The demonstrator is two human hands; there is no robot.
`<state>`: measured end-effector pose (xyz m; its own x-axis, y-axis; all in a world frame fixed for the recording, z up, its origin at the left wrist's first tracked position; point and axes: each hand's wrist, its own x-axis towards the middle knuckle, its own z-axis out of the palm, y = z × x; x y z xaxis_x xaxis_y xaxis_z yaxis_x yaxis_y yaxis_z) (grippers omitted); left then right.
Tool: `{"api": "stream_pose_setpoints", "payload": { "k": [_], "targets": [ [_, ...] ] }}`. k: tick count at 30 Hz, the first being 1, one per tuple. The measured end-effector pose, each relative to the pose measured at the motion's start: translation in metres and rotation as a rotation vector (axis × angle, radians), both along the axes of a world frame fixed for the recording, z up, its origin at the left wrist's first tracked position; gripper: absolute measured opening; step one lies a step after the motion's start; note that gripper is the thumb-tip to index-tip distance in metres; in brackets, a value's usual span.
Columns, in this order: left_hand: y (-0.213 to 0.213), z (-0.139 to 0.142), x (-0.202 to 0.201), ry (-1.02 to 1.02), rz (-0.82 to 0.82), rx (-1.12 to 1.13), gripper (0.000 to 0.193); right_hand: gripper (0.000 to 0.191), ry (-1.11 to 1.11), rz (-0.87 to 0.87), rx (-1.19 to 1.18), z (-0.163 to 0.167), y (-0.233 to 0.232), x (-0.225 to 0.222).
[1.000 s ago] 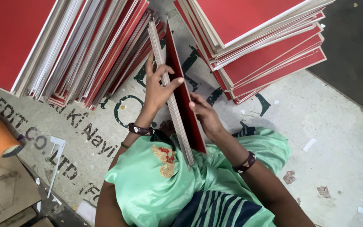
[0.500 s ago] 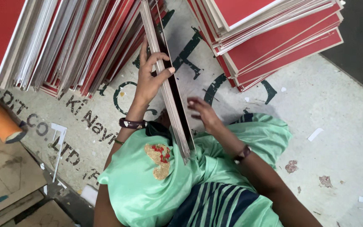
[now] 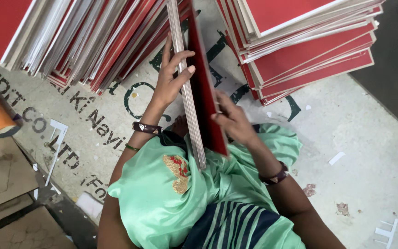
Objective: The person sits on the floor and repeatedly picks up red-covered book covers, opens them to check the interior, and stacks them into a neat pile. The person handles the covers one at a time, aligning them before placing them on the growing stack.
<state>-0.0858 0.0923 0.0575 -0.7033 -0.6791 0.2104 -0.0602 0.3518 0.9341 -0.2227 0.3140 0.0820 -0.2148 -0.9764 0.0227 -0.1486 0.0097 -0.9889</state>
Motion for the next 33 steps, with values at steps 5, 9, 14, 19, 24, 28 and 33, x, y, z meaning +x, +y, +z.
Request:
{"api": "stream_pose_setpoints", "payload": {
  "k": [5,9,14,19,24,28,33],
  "targets": [
    [-0.004,0.003,0.004,-0.014,-0.017,0.022,0.047,0.056,0.472,-0.313,0.287,0.039,0.02,-0.045],
    [-0.006,0.003,0.003,0.001,-0.036,0.107,0.053,0.054,0.581,-0.328,0.482,0.071,0.026,-0.058],
    [-0.009,0.002,0.004,0.022,-0.029,0.035,0.067,0.064,1.117,-0.38,-0.021,0.092,0.02,-0.043],
    [-0.009,0.0,0.007,0.074,-0.037,0.062,0.072,0.058,0.622,-0.278,0.076,0.081,0.013,-0.009],
    [-0.006,0.002,0.002,0.068,-0.041,0.087,0.069,0.056,-0.17,-0.124,0.082,0.027,-0.035,0.027],
    [-0.004,0.005,-0.002,0.055,-0.065,0.131,0.066,0.052,-0.323,-0.151,0.115,0.002,-0.051,0.026],
    [-0.002,0.008,-0.005,0.099,-0.062,0.099,0.063,0.048,-0.43,-0.122,0.101,0.0,-0.049,0.022]
  ]
}}
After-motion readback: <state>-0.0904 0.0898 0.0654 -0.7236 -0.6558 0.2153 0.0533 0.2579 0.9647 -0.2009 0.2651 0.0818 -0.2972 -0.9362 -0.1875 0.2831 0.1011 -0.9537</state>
